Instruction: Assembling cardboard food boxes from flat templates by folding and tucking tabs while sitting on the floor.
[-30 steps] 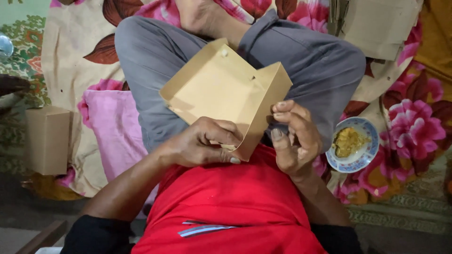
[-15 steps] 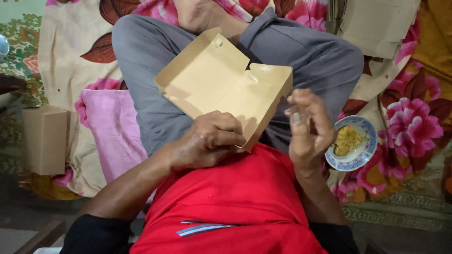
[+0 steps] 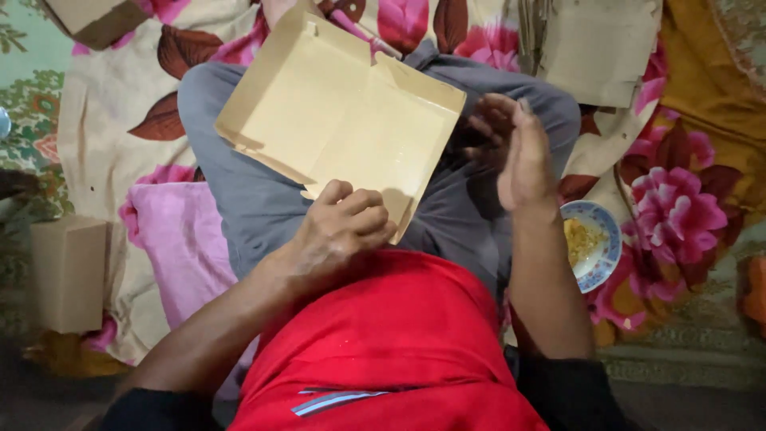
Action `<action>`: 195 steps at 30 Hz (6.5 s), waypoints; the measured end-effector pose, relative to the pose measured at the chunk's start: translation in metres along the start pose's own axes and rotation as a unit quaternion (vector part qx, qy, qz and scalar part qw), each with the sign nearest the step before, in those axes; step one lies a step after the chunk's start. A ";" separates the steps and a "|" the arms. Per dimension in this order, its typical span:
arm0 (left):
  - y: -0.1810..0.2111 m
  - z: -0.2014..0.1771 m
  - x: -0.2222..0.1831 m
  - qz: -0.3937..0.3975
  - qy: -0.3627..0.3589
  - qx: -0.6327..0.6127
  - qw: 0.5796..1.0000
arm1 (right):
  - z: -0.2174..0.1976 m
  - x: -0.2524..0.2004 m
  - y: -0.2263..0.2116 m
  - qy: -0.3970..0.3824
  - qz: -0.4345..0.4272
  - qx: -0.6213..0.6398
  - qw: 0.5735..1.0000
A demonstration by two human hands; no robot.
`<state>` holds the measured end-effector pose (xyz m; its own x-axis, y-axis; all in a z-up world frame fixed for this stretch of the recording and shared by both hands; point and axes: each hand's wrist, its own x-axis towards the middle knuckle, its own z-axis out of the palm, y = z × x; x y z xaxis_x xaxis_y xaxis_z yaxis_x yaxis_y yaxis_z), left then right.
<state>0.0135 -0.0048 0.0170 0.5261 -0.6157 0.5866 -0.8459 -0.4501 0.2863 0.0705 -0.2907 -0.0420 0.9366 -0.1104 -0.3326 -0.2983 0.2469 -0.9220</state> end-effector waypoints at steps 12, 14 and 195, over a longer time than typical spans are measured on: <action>-0.025 0.053 -0.022 0.083 -0.026 0.101 0.991 | 0.041 0.046 0.023 0.005 -0.072 -0.241 0.968; -0.029 0.063 -0.027 0.078 -0.034 0.083 0.993 | 0.038 0.056 0.031 0.014 -0.059 -0.312 0.948; -0.023 0.031 -0.004 -0.378 0.029 -0.518 0.767 | 0.070 -0.068 -0.031 -0.154 -0.497 -0.495 0.696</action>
<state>0.0335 -0.0123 -0.0153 0.9215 -0.3879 -0.0195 0.0671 0.1096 0.9917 0.0291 -0.2237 0.0234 0.7207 0.4965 0.4838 0.6870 -0.6053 -0.4021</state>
